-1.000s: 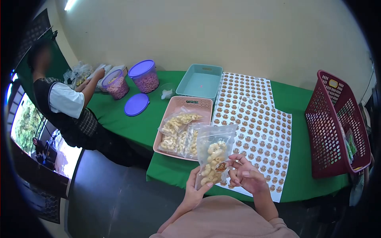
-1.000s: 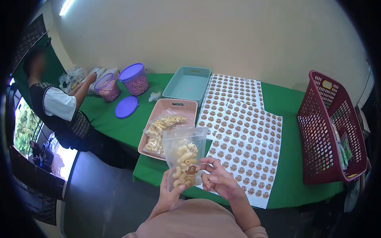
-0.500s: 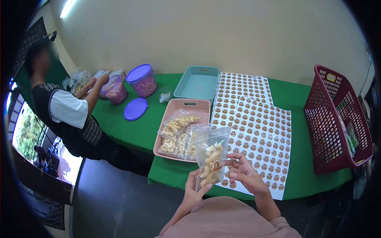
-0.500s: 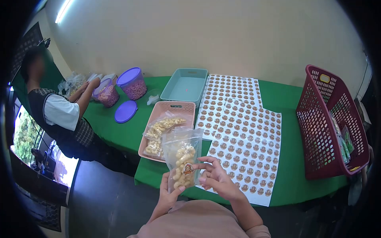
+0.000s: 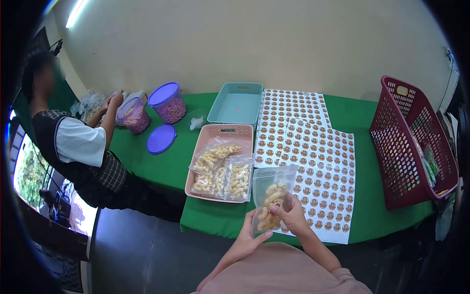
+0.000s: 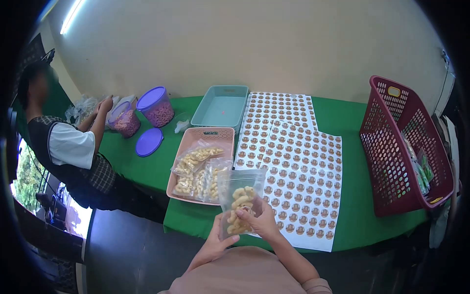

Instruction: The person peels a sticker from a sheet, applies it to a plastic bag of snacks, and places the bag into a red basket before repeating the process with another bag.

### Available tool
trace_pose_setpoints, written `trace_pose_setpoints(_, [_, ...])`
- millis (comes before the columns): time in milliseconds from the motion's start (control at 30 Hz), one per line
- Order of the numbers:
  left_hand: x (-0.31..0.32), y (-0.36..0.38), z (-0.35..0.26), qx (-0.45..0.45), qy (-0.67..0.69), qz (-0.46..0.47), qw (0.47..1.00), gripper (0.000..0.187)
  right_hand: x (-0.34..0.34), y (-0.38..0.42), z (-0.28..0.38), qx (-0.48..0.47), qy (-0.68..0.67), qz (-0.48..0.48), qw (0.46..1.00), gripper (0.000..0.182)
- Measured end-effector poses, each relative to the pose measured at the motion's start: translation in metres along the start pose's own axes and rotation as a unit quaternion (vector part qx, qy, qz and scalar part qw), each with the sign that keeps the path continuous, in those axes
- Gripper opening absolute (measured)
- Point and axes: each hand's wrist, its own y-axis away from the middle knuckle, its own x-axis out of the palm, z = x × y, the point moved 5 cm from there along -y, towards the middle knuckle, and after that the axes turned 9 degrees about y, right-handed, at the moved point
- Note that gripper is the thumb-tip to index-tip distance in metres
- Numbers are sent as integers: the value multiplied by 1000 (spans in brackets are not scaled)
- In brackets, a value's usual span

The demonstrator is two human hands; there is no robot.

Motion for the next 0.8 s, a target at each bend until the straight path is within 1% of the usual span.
trace_pose_setpoints(33, [-3,-2,0,16,-73,8,997,65,1,-1,1,-21,-5,-15,1000,47])
trace_pose_setpoints(67, [-10,-5,2,14,-72,10,997,65,0,-2,1,-21,-5,-17,1000,47])
trace_pose_setpoints(133, [-28,-9,-3,29,-94,-40,994,69,1,-3,-3,-13,84,-17,996,41])
trace_pose_setpoints(167, [-30,-12,-9,57,-87,-47,993,65,0,-3,-6,-11,83,-20,996,41])
trace_pose_setpoints(200, [-31,-14,-13,54,-87,-44,994,65,1,-4,-11,1,101,-9,995,37])
trace_pose_setpoints(267, [-33,-18,-17,22,-28,-40,999,62,4,-4,-14,14,118,-1,993,34])
trace_pose_setpoints(300, [-34,-19,-18,38,-37,-61,997,52,8,-4,-13,24,152,-13,988,32])
trace_pose_setpoints(333, [-34,-20,-18,37,-37,-59,997,52,10,-4,-12,35,186,-24,982,31])
trace_pose_setpoints(367, [-34,-22,-19,31,-68,-58,996,47,11,-6,-16,35,186,-27,982,31])
trace_pose_setpoints(400, [-34,-23,-19,25,-98,-57,993,42,13,-8,-23,16,188,-23,982,31])
trace_pose_setpoints(433, [-33,-22,-24,19,-89,-67,994,37,15,-9,-28,-1,190,-20,982,31])
trace_pose_setpoints(467, [-37,-22,-25,18,-88,-64,994,37,18,-9,-31,-1,191,-23,981,31])
trace_pose_setpoints(533, [-47,-22,-22,-19,-78,-55,995,38,27,-10,-31,-59,143,-20,988,30])
trace_pose_setpoints(567, [-51,-22,-22,-20,-78,-55,995,38,27,-10,-32,-58,143,-21,988,30])
trace_pose_setpoints(633, [-58,-23,-20,-36,-47,-51,997,34,28,-11,-35,-19,263,-3,964,27])
trace_pose_setpoints(667, [-62,-24,-20,-37,-48,-50,997,34,33,-12,-33,-20,262,-5,965,27])
trace_pose_setpoints(733, [-69,-25,-23,-29,-57,-31,997,30,41,-11,-28,-8,196,-7,980,25])
trace_pose_setpoints(767, [-73,-27,-23,-31,-59,-28,997,30,43,-12,-30,-8,195,-11,981,25])
trace_pose_setpoints(800, [-76,-28,-23,-28,-55,-22,998,30,44,-13,-34,16,168,-11,986,24])
